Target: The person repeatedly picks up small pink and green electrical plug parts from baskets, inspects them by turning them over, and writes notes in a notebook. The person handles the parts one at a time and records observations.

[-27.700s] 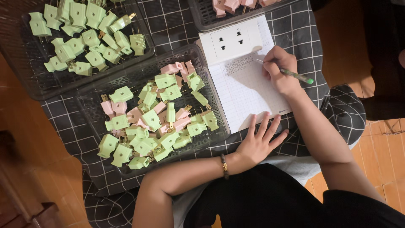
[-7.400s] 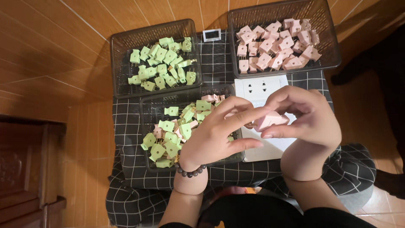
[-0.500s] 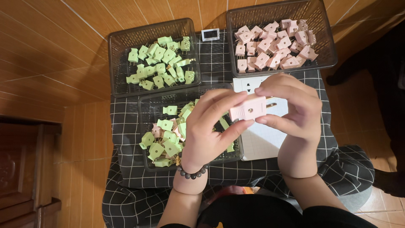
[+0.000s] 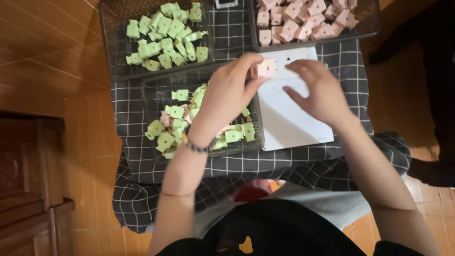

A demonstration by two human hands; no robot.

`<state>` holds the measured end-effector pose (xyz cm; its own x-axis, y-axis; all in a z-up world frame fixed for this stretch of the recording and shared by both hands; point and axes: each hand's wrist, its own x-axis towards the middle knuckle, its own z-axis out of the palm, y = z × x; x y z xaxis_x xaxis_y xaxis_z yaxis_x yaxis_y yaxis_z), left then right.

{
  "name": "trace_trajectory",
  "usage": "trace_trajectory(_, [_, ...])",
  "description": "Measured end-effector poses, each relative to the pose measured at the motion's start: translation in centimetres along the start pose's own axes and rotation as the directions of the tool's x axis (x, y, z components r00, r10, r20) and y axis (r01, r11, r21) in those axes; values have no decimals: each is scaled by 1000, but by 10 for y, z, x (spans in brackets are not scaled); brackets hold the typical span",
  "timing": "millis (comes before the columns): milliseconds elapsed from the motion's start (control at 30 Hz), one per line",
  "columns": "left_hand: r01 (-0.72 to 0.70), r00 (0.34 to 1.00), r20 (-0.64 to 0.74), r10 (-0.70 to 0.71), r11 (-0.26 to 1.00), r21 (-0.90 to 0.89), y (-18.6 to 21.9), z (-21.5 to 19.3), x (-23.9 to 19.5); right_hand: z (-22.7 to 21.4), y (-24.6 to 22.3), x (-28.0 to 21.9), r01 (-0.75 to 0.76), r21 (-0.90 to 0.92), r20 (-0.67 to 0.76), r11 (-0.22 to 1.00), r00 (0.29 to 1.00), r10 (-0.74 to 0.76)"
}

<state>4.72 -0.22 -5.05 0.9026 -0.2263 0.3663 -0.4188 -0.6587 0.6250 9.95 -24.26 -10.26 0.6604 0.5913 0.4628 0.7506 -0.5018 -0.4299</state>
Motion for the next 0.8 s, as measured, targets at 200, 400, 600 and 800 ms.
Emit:
trace_trajectory(200, [55, 946, 280, -163, 932, 358, -56, 65, 51, 79, 52, -61, 10, -272, 217, 962, 975, 51])
trace_trajectory(400, [13, 920, 311, -239, 811, 585, -92, 106, 86, 95, 53, -72, -75, -249, 156, 966, 981, 116])
trace_trajectory(600, [-15, 883, 362, -297, 755, 655, -87, 141, 101, 99, 48, -72, -108, -310, 139, 945, 978, 158])
trace_trajectory(800, [-20, 889, 351, -294, 741, 672, -72, 142, 89, 105, 39, -58, -128, -273, 162, 953, 971, 176])
